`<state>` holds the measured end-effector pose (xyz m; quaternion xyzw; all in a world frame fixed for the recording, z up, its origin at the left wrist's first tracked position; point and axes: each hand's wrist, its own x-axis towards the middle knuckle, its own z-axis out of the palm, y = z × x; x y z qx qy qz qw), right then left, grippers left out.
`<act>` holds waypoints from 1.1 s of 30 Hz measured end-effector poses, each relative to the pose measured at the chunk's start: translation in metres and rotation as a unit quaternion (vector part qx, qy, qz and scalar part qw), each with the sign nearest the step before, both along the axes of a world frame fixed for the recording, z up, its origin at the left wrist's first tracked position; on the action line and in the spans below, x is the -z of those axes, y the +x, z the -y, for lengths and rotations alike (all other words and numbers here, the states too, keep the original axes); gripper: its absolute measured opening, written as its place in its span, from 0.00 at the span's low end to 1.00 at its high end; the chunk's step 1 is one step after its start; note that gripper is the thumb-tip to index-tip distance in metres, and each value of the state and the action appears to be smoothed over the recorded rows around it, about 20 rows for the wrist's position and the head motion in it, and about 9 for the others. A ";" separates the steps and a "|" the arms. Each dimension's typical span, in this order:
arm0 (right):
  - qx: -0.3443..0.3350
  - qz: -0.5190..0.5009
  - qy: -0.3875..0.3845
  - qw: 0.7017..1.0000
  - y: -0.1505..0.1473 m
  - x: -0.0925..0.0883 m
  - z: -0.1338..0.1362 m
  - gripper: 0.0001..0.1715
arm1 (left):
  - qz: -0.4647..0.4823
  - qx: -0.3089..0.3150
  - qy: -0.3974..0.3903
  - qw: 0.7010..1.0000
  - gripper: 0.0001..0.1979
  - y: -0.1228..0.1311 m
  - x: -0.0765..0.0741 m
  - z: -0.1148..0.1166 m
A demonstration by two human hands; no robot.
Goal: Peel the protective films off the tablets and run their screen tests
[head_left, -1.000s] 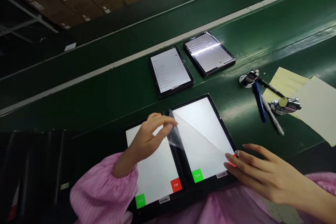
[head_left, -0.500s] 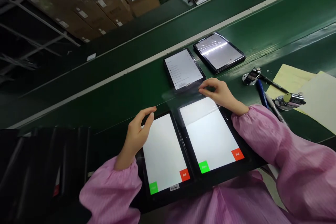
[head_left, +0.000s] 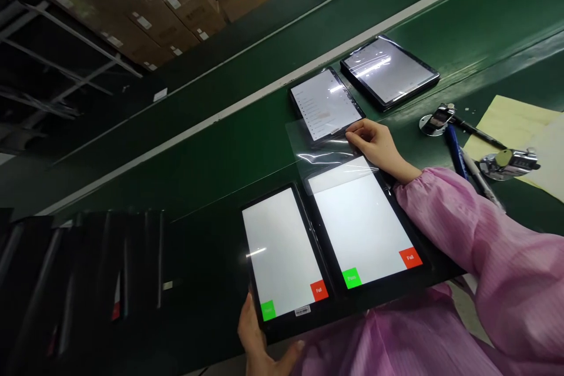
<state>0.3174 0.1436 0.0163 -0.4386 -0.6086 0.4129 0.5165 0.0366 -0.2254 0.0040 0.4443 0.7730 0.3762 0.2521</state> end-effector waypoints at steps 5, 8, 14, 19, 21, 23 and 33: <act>0.002 -0.001 -0.006 1.000 0.001 0.003 -0.002 0.08 | -0.043 0.006 0.039 0.998 0.53 -0.001 -0.003 -0.012; 0.001 0.002 -0.007 1.000 0.001 0.003 -0.003 0.07 | -0.147 0.035 0.074 0.986 0.43 -0.024 -0.014 -0.021; 0.006 0.023 0.009 1.000 0.002 0.003 -0.002 0.03 | -0.332 0.198 0.079 0.919 0.03 -0.053 -0.044 -0.026; 0.002 0.039 -0.004 0.999 0.004 0.001 -0.001 0.03 | -0.404 0.310 0.114 0.853 0.12 -0.068 -0.055 -0.028; 0.002 0.040 -0.006 0.999 0.004 0.001 -0.001 0.03 | -0.418 0.337 0.136 0.833 0.12 -0.069 -0.058 -0.033; 0.005 0.040 -0.004 0.999 0.005 0.002 -0.001 0.06 | -0.423 0.357 0.165 0.816 0.10 -0.068 -0.060 -0.038; 0.027 0.051 0.018 0.998 0.006 0.012 -0.005 0.14 | -0.379 0.332 0.172 0.846 0.12 -0.063 -0.058 -0.038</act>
